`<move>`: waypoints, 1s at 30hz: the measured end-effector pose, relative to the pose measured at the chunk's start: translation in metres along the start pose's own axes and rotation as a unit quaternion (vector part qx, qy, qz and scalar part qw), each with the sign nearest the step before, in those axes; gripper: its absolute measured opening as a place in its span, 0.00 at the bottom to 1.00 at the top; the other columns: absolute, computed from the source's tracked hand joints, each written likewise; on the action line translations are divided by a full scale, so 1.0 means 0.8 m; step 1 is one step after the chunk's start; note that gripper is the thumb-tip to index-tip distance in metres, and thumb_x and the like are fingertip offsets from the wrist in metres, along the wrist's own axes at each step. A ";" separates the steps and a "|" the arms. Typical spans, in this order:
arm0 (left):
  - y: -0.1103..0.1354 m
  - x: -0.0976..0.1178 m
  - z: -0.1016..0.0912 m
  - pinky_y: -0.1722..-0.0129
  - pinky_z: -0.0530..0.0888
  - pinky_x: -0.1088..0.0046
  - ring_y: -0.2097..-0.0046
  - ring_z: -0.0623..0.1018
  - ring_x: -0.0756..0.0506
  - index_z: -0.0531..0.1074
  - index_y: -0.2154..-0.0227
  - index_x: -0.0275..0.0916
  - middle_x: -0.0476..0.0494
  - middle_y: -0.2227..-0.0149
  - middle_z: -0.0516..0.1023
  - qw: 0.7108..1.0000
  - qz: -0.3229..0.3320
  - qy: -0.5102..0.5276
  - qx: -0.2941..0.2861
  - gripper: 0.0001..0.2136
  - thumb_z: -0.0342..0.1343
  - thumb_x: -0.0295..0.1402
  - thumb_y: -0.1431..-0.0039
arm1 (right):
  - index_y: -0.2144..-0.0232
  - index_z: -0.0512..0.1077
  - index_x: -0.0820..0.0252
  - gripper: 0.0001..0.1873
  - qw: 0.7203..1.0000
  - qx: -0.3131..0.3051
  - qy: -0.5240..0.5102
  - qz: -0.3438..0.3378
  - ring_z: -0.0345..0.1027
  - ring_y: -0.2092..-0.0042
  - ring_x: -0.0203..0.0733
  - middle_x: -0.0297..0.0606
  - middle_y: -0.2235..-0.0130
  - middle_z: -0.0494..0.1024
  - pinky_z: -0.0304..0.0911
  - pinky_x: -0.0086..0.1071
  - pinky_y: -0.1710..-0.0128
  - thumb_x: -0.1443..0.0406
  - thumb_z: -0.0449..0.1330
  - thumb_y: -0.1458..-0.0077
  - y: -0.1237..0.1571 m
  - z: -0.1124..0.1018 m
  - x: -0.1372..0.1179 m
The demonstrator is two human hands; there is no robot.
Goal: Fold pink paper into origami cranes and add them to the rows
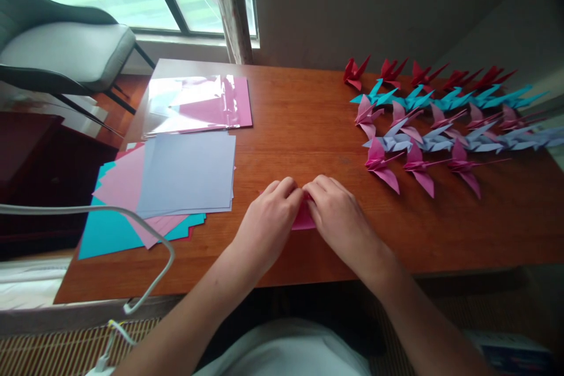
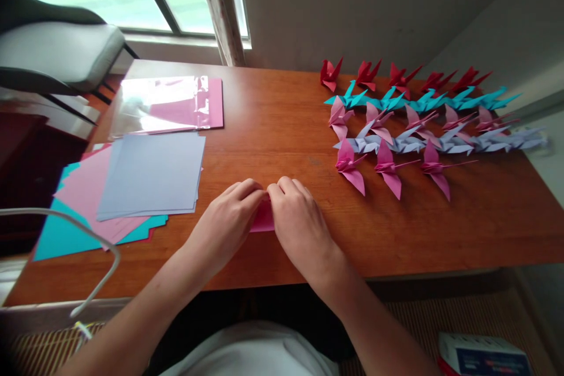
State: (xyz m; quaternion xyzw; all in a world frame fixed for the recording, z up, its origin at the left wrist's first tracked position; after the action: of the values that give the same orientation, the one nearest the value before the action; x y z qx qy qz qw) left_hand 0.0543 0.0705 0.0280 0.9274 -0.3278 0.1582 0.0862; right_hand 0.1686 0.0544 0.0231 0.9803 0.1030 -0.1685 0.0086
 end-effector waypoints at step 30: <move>0.040 0.045 0.018 0.40 0.71 0.60 0.43 0.73 0.34 0.73 0.49 0.24 0.27 0.48 0.75 0.981 0.040 -0.163 0.098 0.17 0.48 0.23 0.38 | 0.46 0.72 0.58 0.21 0.987 0.102 0.104 0.062 0.67 0.51 0.56 0.47 0.50 0.75 0.64 0.48 0.51 0.71 0.57 0.42 0.085 -0.005 0.030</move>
State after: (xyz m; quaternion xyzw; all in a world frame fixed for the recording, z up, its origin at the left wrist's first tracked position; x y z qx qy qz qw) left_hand 0.0640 0.0214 0.0291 0.9307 -0.3574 0.0395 -0.0665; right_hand 0.2060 -0.0072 0.0176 0.9927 0.0247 -0.0741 -0.0919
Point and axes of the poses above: each hand's wrist, its own y-axis away from the middle knuckle, its own z-axis out of the palm, x = y × z, the point moved 5 cm from there along -y, towards the middle knuckle
